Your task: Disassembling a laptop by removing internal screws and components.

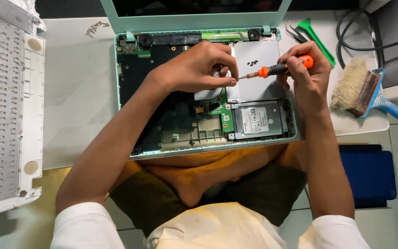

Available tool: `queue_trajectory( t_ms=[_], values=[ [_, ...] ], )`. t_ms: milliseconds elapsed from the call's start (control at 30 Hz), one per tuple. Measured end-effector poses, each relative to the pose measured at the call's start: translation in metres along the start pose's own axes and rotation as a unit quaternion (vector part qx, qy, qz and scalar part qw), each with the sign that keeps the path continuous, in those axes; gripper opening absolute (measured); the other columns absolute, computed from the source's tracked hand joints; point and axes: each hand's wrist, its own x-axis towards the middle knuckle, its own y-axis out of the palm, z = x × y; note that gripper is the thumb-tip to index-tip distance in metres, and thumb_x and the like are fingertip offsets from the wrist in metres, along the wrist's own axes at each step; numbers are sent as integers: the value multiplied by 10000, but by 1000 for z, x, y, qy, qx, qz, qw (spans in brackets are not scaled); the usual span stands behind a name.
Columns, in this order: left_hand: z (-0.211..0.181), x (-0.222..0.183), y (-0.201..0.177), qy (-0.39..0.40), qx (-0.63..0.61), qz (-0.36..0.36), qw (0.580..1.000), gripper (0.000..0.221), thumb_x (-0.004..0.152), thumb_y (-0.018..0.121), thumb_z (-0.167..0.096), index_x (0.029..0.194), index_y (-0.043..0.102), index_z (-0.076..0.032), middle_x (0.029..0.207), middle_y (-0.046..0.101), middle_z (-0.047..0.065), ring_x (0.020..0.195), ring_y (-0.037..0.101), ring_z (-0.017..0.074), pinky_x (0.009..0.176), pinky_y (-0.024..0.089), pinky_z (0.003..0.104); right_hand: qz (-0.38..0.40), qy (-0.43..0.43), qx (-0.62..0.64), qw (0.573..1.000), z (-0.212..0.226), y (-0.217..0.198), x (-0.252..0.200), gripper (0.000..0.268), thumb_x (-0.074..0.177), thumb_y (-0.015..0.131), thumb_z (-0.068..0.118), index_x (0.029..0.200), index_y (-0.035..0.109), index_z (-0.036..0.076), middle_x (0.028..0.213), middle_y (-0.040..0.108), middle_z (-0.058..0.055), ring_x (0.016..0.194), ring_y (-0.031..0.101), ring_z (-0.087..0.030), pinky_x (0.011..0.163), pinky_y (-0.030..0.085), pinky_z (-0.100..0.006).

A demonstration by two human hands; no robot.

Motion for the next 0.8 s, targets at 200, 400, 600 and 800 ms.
queue_trajectory(
  t_ms=[200, 400, 600, 800],
  values=[
    [-3, 0, 1, -12, -7, 3, 1000, 70, 1127, 865, -201, 1174, 859, -149, 961, 592, 10, 812, 551, 154, 668, 457, 323, -7, -4, -1, 1000, 0, -1, -1, 272, 1235, 718, 329, 1215, 620, 77, 1127, 692, -126, 777, 673, -205, 548, 522, -278],
    [-5, -1, -1, -22, 8, -6, 1000, 145, 1147, 873, -212, 1252, 788, -157, 969, 585, 9, 783, 531, 157, 662, 448, 337, -1, -16, -12, 1000, -1, -1, 0, 276, 1247, 711, 330, 1228, 614, 73, 1135, 691, -129, 740, 680, -210, 548, 480, -267],
    [3, 0, 2, -13, 38, -12, 999, 69, 1116, 896, -161, 1161, 846, -179, 966, 627, 14, 859, 612, 190, 672, 470, 375, 5, -17, -21, 1000, 2, 4, 0, 241, 1252, 706, 288, 1217, 609, 71, 1131, 696, -129, 737, 683, -214, 578, 485, -273],
    [2, -1, 1, -21, 44, -15, 999, 32, 1113, 857, -178, 1132, 838, -161, 983, 633, 33, 873, 599, 205, 668, 459, 388, 18, -16, -29, 999, 3, 7, 0, 241, 1276, 672, 295, 1243, 572, 79, 1143, 680, -138, 746, 671, -211, 578, 460, -270]
  ],
)
